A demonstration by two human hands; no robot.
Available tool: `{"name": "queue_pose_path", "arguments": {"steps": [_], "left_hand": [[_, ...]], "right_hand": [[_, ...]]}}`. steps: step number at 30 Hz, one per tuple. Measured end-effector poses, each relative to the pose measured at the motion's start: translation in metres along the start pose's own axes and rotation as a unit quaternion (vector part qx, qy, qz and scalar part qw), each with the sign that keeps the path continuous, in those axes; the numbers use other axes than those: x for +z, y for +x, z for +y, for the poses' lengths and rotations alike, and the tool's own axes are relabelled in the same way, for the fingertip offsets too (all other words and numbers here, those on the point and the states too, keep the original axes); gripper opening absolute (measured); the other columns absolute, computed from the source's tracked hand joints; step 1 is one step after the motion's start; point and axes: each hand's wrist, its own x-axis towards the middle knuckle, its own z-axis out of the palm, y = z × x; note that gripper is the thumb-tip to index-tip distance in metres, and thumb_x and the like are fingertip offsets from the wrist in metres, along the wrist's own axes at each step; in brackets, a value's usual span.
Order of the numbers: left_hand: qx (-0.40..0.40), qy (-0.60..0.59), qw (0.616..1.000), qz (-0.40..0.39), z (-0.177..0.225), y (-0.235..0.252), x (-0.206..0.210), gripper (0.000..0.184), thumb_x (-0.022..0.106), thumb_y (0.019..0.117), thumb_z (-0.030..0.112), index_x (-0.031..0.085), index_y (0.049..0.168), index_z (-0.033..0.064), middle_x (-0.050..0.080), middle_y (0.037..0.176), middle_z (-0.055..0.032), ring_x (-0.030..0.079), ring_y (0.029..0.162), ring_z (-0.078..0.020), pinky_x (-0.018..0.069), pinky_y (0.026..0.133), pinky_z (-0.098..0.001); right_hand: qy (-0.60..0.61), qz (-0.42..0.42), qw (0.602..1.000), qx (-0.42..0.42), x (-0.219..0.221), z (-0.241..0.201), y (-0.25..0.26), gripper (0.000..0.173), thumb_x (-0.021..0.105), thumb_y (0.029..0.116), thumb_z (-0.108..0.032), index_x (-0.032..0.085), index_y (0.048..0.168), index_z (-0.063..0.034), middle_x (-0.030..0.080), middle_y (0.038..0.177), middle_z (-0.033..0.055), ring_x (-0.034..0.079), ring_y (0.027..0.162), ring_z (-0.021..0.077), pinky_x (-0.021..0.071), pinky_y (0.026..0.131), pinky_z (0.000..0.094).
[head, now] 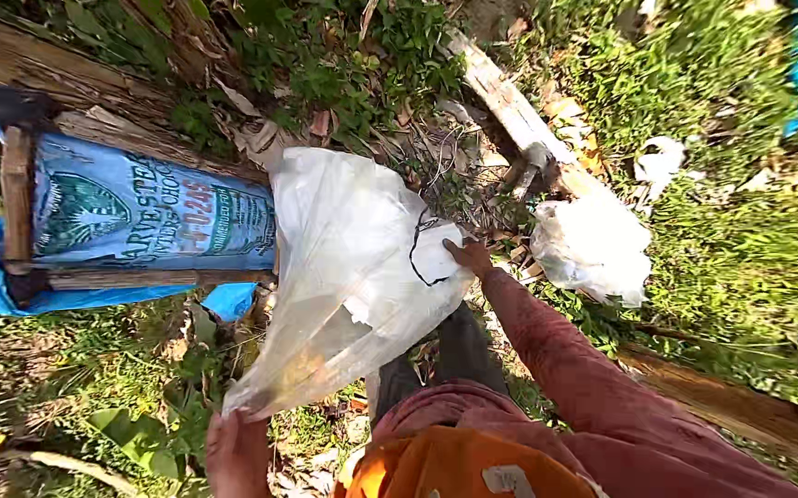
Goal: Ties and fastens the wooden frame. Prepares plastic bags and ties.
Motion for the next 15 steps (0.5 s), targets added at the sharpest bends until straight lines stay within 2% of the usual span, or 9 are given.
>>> {"name": "queue_pose_path", "arguments": {"steps": [2, 4, 6, 7, 9, 10, 12, 14, 15], "left_hand": [[0.009, -0.006, 0.999, 0.046, 0.002, -0.028, -0.011, 0.023, 0.065, 0.0985, 0.036, 0.071, 0.116, 0.0216, 0.076, 0.111, 0.0029, 0.071, 0.106, -0.013, 0.0583, 0.096, -0.0374], [0.012, -0.013, 0.998, 0.057, -0.006, -0.052, -0.015, 0.029, 0.068, 0.096, 0.041, 0.072, 0.118, 0.0218, 0.075, 0.112, 0.0017, 0.071, 0.106, -0.0138, 0.0581, 0.096, -0.038], [0.016, -0.015, 0.995, 0.094, -0.015, -0.072, -0.012, 0.029, 0.064, 0.0988, 0.038, 0.07, 0.119, 0.0186, 0.075, 0.112, 0.0003, 0.071, 0.106, -0.0148, 0.0583, 0.096, -0.0389], [0.023, -0.019, 0.992, 0.124, -0.02, -0.078, -0.009, 0.028, 0.059, 0.1013, 0.034, 0.068, 0.12, 0.0161, 0.075, 0.112, -0.0004, 0.071, 0.105, -0.0155, 0.059, 0.095, -0.0394], [0.036, -0.031, 0.984, 0.174, -0.026, -0.089, -0.002, 0.026, 0.052, 0.103, 0.028, 0.062, 0.121, 0.0124, 0.074, 0.11, -0.001, 0.071, 0.104, -0.0163, 0.0592, 0.094, -0.0402], [0.038, -0.033, 0.982, 0.182, -0.028, -0.097, 0.002, 0.024, 0.051, 0.1025, 0.025, 0.062, 0.12, 0.013, 0.074, 0.11, -0.0003, 0.07, 0.105, -0.0155, 0.0584, 0.096, -0.0397], [0.042, -0.016, 0.985, 0.167, -0.022, -0.111, 0.019, 0.018, 0.057, 0.0997, 0.025, 0.069, 0.112, 0.0197, 0.076, 0.107, 0.0037, 0.071, 0.102, -0.0111, 0.058, 0.095, -0.0355], [0.037, 0.021, 0.994, 0.101, -0.006, -0.128, 0.036, 0.017, 0.068, 0.0963, 0.038, 0.076, 0.107, 0.0281, 0.076, 0.104, 0.0085, 0.071, 0.099, -0.005, 0.0574, 0.093, -0.0288], [0.034, 0.029, 0.996, 0.077, -0.001, -0.138, 0.041, 0.02, 0.069, 0.0942, 0.043, 0.078, 0.108, 0.0302, 0.076, 0.104, 0.0097, 0.07, 0.098, -0.0035, 0.0575, 0.092, -0.0274]], "right_hand": [[-0.114, 0.052, 0.984, -0.124, 0.017, -0.018, -0.023, 0.082, 0.056, 0.0915, -0.072, 0.059, 0.141, -0.007, 0.044, 0.154, 0.0268, 0.034, 0.145, 0.0508, 0.0237, 0.114, 0.0739], [-0.177, 0.118, 0.937, -0.278, 0.033, -0.042, -0.041, 0.08, 0.045, 0.0963, -0.07, 0.054, 0.147, -0.0087, 0.039, 0.16, 0.0223, 0.024, 0.152, 0.0487, 0.0108, 0.12, 0.0735], [-0.205, 0.112, 0.894, -0.383, 0.049, -0.067, -0.062, 0.087, 0.037, 0.0972, -0.073, 0.048, 0.152, -0.0062, 0.035, 0.163, 0.0226, 0.019, 0.154, 0.0476, 0.0063, 0.121, 0.0739], [-0.219, 0.073, 0.887, -0.399, 0.057, -0.077, -0.071, 0.095, 0.035, 0.0941, -0.079, 0.05, 0.15, -0.0033, 0.037, 0.161, 0.0249, 0.02, 0.154, 0.0481, 0.0062, 0.121, 0.0738], [-0.278, -0.107, 0.894, -0.334, 0.07, -0.09, -0.083, 0.108, 0.046, 0.0824, -0.089, 0.058, 0.14, 0.0019, 0.046, 0.151, 0.0308, 0.028, 0.149, 0.0516, 0.0066, 0.12, 0.0744], [-0.315, -0.19, 0.886, -0.281, 0.078, -0.089, -0.082, 0.104, 0.057, 0.078, -0.086, 0.063, 0.134, 0.0011, 0.055, 0.142, 0.03, 0.039, 0.143, 0.0507, 0.0119, 0.119, 0.0745], [-0.357, -0.261, 0.869, -0.221, 0.089, -0.078, -0.075, 0.086, 0.076, 0.0778, -0.059, 0.059, 0.135, 0.0016, 0.06, 0.136, 0.0295, 0.048, 0.135, 0.0497, 0.0202, 0.116, 0.0742], [-0.351, -0.258, 0.873, -0.218, 0.091, -0.064, -0.077, 0.079, 0.077, 0.0808, -0.03, 0.046, 0.146, 0.0013, 0.058, 0.137, 0.0304, 0.053, 0.129, 0.05, 0.0281, 0.112, 0.0729], [-0.341, -0.252, 0.877, -0.227, 0.089, -0.056, -0.079, 0.084, 0.076, 0.0813, -0.021, 0.037, 0.153, -0.0006, 0.054, 0.14, 0.032, 0.054, 0.127, 0.0515, 0.0323, 0.109, 0.0731]]}}
